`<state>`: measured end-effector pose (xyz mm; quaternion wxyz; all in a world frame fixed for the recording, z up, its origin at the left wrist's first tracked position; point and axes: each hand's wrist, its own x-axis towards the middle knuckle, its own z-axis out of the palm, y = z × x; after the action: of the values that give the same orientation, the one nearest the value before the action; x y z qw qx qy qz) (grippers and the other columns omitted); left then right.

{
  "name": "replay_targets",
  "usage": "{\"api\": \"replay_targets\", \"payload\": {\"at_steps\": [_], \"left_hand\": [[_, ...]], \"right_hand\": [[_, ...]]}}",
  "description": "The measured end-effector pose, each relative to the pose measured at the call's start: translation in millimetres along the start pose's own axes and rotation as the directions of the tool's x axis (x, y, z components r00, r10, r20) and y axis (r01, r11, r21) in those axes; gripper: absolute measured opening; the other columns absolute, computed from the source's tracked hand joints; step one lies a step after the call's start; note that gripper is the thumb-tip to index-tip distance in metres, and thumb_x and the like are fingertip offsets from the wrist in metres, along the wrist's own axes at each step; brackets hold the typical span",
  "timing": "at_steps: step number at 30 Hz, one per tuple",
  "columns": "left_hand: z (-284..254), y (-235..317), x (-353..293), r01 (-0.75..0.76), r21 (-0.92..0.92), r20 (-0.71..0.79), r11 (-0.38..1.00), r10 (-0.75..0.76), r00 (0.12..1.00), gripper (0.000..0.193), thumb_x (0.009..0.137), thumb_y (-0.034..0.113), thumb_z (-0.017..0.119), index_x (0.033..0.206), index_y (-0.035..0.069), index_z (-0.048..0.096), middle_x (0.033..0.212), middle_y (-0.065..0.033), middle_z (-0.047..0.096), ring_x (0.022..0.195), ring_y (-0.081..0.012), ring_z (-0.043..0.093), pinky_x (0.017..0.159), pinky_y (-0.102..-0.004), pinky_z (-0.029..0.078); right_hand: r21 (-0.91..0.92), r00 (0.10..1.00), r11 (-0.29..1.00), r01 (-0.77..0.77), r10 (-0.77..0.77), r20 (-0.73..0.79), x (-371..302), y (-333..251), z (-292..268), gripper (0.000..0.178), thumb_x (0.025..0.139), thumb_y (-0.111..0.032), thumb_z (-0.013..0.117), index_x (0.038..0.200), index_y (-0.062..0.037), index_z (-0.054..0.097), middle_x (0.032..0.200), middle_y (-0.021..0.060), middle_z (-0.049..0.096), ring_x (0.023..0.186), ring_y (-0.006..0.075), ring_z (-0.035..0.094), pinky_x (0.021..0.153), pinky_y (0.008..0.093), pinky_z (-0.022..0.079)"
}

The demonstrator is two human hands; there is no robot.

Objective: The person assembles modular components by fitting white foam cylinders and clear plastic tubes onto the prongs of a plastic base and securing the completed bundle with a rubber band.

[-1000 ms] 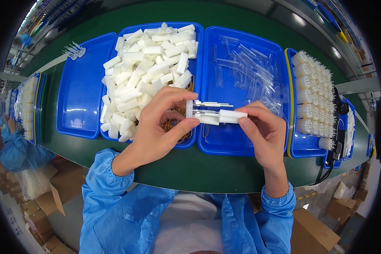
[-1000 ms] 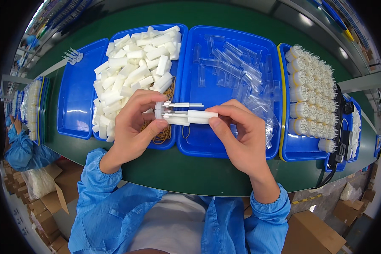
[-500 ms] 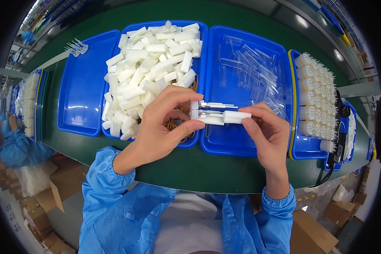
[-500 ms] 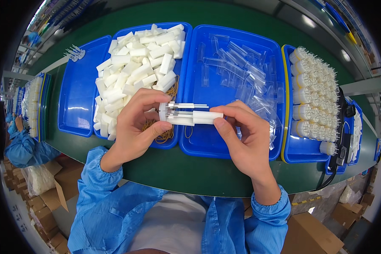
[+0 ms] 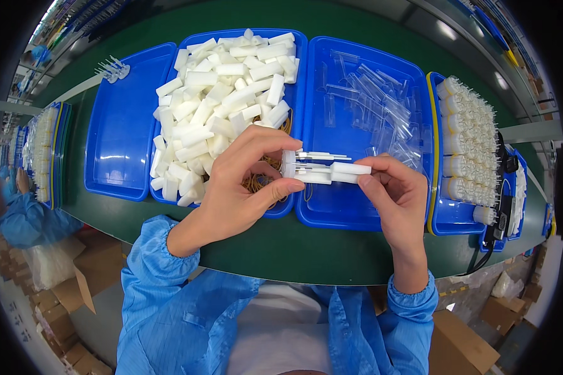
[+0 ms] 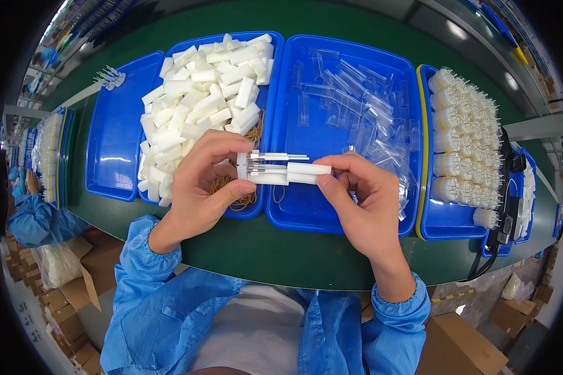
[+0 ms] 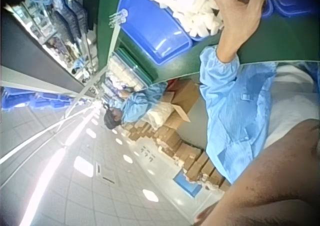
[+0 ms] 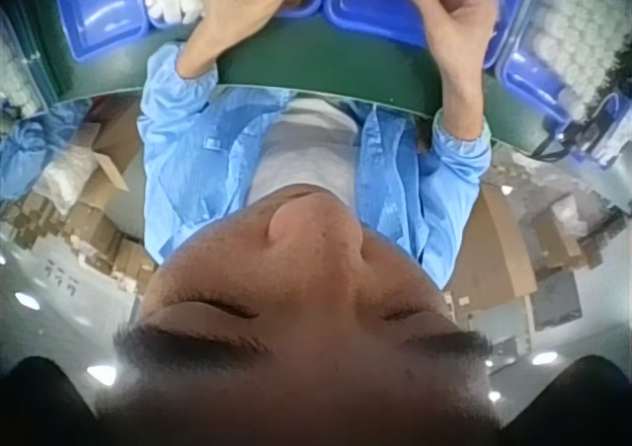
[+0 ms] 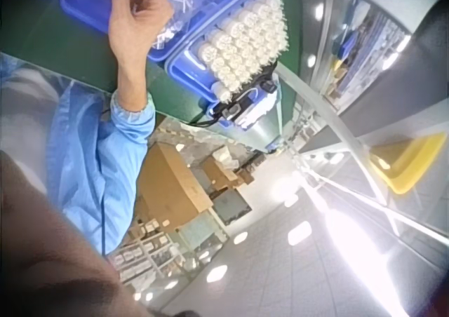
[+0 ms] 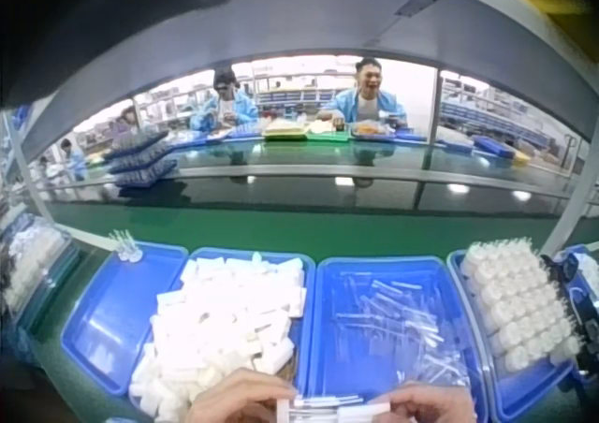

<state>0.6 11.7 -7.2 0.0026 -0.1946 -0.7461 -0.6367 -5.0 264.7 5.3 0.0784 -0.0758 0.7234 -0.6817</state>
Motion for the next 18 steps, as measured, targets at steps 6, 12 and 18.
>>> {"api": "replay_targets", "payload": {"at_steps": [6, 12, 18], "left_hand": [[-1.4, 1.1, 0.5, -0.003, 0.056, 0.005, 0.998, 0.003, 1.0, 0.046, 0.083, -0.003, 0.076, 0.126, 0.0, 0.059, 0.125, -0.0115, 0.052, 0.105, -0.0189, 0.063, 0.08, -0.0282, 0.059], [-0.4, 0.3, 0.3, 0.001, 0.05, 0.008, 0.999, -0.001, 1.0, 0.045, 0.084, -0.002, 0.075, 0.126, 0.001, 0.059, 0.126, -0.0118, 0.052, 0.107, -0.0194, 0.062, 0.08, -0.0286, 0.058], [1.8, 0.8, 0.1, -0.014, 0.083, 0.032, 0.996, 0.011, 0.999, 0.045, 0.081, 0.0, 0.078, 0.123, 0.001, 0.061, 0.126, -0.0128, 0.055, 0.108, -0.0203, 0.062, 0.076, -0.0282, 0.058]], "right_hand": [[0.044, 1.0, 0.999, -0.017, 0.016, 0.022, 0.6, -4.7, -1.0, 0.017, 0.092, 0.003, 0.066, 0.107, 0.0037, 0.071, 0.079, -0.0015, 0.058, 0.063, 0.0008, 0.045, 0.056, 0.0195, 0.031], [0.026, 0.999, 0.999, -0.035, 0.034, 0.031, -0.3, -2.9, -3.1, 0.016, 0.092, 0.002, 0.066, 0.107, 0.0038, 0.071, 0.08, -0.0012, 0.059, 0.062, 0.0004, 0.044, 0.055, 0.0195, 0.031], [-0.033, 0.998, 0.999, 0.019, -0.017, 0.058, -1.3, -1.8, 4.6, 0.018, 0.089, 0.003, 0.069, 0.107, 0.002, 0.072, 0.077, -0.0003, 0.062, 0.059, 0.0008, 0.043, 0.054, 0.0205, 0.033]]}}
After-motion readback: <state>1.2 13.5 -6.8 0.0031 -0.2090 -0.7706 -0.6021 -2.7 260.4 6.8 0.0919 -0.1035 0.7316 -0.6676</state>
